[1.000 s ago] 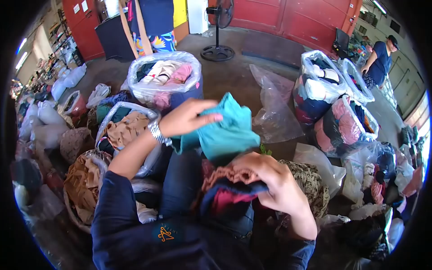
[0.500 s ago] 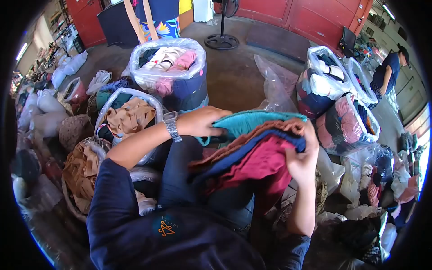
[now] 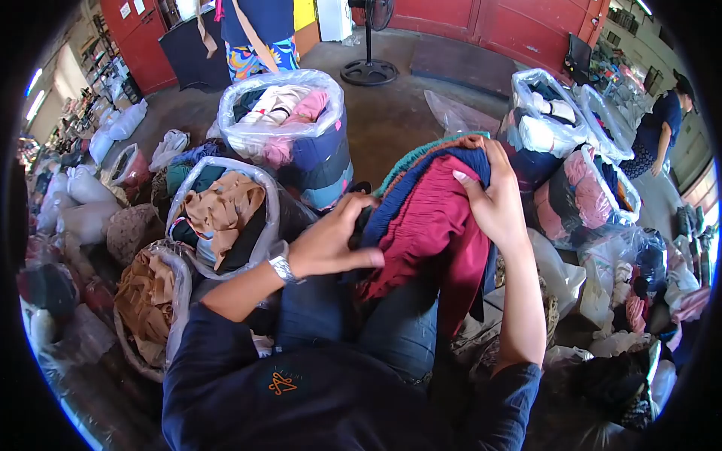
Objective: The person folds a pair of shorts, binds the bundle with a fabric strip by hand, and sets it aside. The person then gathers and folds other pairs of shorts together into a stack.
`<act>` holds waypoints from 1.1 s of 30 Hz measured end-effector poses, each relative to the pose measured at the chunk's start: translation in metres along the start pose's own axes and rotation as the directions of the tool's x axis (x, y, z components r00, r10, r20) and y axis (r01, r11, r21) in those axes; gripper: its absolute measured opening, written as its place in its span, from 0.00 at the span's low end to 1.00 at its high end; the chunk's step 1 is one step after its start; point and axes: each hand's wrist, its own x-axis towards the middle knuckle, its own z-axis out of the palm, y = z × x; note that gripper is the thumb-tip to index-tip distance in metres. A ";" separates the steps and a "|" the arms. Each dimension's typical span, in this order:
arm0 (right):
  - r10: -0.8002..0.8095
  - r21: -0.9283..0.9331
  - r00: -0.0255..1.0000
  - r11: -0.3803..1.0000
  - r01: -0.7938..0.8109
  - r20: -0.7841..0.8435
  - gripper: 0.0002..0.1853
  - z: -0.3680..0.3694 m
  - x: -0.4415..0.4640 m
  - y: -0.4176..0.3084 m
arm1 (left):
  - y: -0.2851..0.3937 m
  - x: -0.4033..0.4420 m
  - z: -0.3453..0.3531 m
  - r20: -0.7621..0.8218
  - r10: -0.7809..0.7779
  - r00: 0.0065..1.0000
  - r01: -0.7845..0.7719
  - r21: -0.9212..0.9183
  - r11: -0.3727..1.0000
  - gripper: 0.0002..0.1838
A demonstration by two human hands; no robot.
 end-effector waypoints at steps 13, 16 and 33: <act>-0.021 0.076 0.998 0.997 0.016 0.063 0.17 -0.008 0.008 0.010 | -0.095 0.065 -0.064 0.120 0.062 0.991 -0.109 0.438 0.892 0.38; 0.076 0.231 0.980 0.972 -0.032 -0.184 0.16 -0.025 0.024 0.025 | -0.036 0.125 -0.130 0.160 0.244 0.957 -0.292 0.542 0.788 0.34; 0.102 0.145 0.992 0.985 -0.091 -0.069 0.20 0.008 0.090 0.106 | -0.052 0.180 -0.154 0.391 -0.053 0.919 -0.197 0.571 0.797 0.25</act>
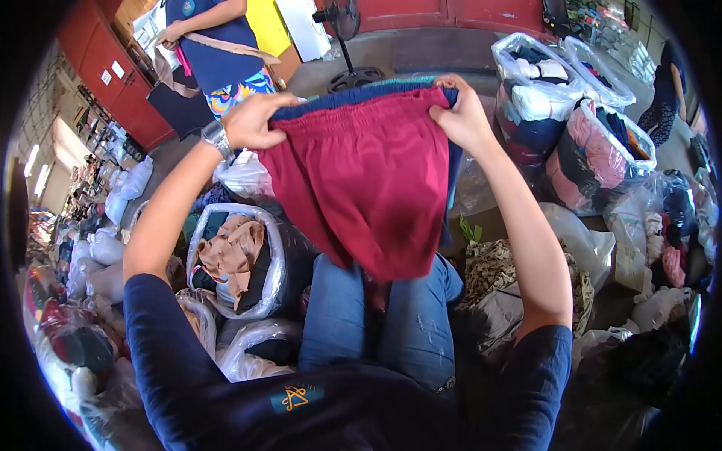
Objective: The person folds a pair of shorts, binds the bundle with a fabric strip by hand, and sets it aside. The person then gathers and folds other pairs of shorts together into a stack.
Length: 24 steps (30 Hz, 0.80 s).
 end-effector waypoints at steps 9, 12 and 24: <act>-0.103 0.166 0.905 0.985 0.036 0.412 0.22 -0.036 -0.143 -0.061 | 0.087 -0.132 0.044 0.073 0.242 0.968 -0.250 0.405 0.879 0.21; -0.072 0.052 0.699 0.997 0.049 0.712 0.21 -0.028 -0.241 -0.038 | 0.139 -0.209 0.148 0.184 0.180 0.966 -0.202 0.114 0.973 0.20; 0.587 0.403 0.752 0.637 -0.658 0.300 0.26 -0.004 -0.353 -0.044 | 0.198 -0.278 0.238 0.131 -0.705 0.697 0.624 -0.595 0.506 0.27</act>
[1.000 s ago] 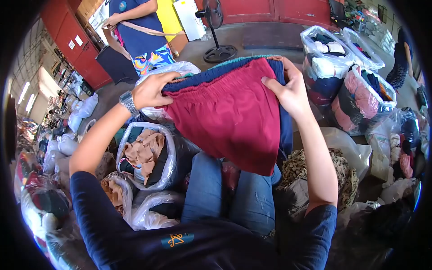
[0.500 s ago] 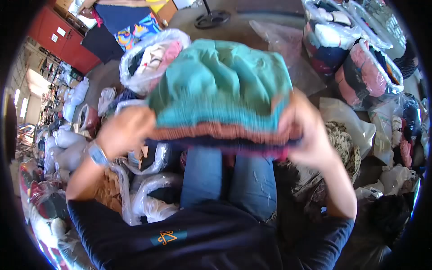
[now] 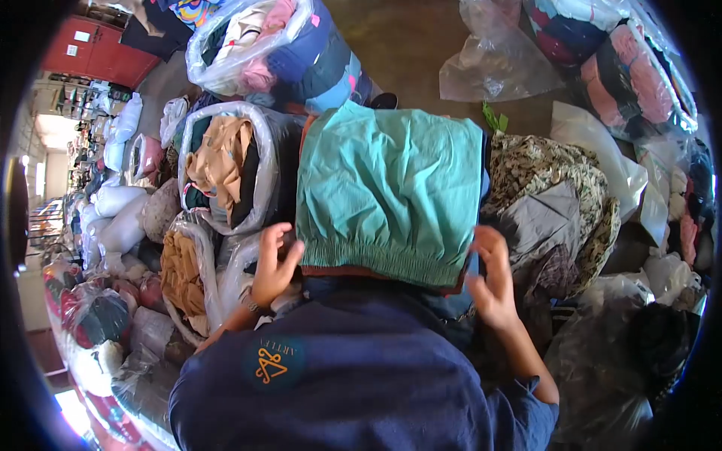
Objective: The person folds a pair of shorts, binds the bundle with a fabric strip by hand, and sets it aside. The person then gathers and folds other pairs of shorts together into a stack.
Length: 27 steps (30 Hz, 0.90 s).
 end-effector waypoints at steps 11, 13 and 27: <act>0.152 -0.513 0.970 0.828 -0.229 -0.188 0.32 0.026 0.003 0.021 | 0.007 0.022 0.014 -0.252 -0.009 0.968 -0.046 -0.210 0.977 0.05; 0.049 -0.427 0.972 0.892 -0.147 -0.231 0.30 0.028 0.004 0.025 | -0.013 0.003 0.011 -0.222 -0.084 0.971 0.046 -0.168 0.985 0.05; 0.209 -0.224 0.969 0.946 -0.234 -0.131 0.22 0.035 -0.003 0.000 | 0.027 0.000 0.005 0.080 -0.558 0.826 0.550 -0.327 0.768 0.21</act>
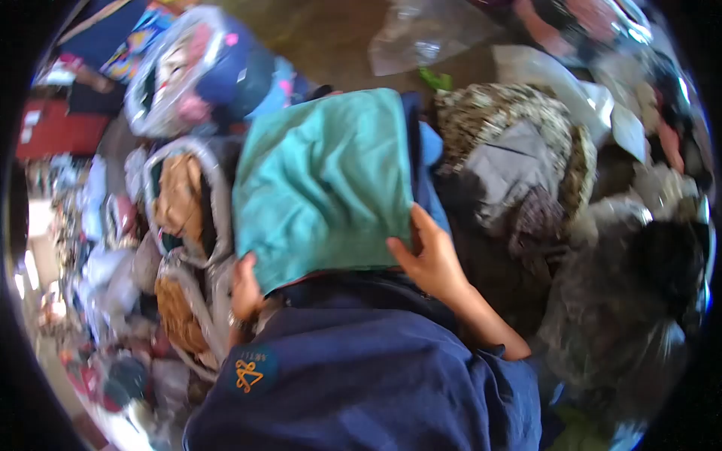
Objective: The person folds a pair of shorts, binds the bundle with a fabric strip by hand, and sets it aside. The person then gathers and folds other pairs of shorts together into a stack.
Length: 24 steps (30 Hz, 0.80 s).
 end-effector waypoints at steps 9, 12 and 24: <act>-0.045 -0.146 0.999 0.988 0.046 0.011 0.32 -0.016 -0.001 0.049 | -0.087 0.025 0.012 -0.078 -0.029 0.996 0.027 -0.031 0.999 0.27; -0.157 -0.244 0.897 0.968 0.057 -0.413 0.37 -0.052 0.021 0.089 | -0.086 0.034 0.004 -0.170 0.263 0.950 -0.242 0.136 0.961 0.24; -0.324 -0.515 0.653 0.849 -0.119 -0.685 0.28 -0.140 0.040 0.205 | 0.027 0.049 -0.004 -0.204 0.755 0.624 -0.733 0.182 0.655 0.14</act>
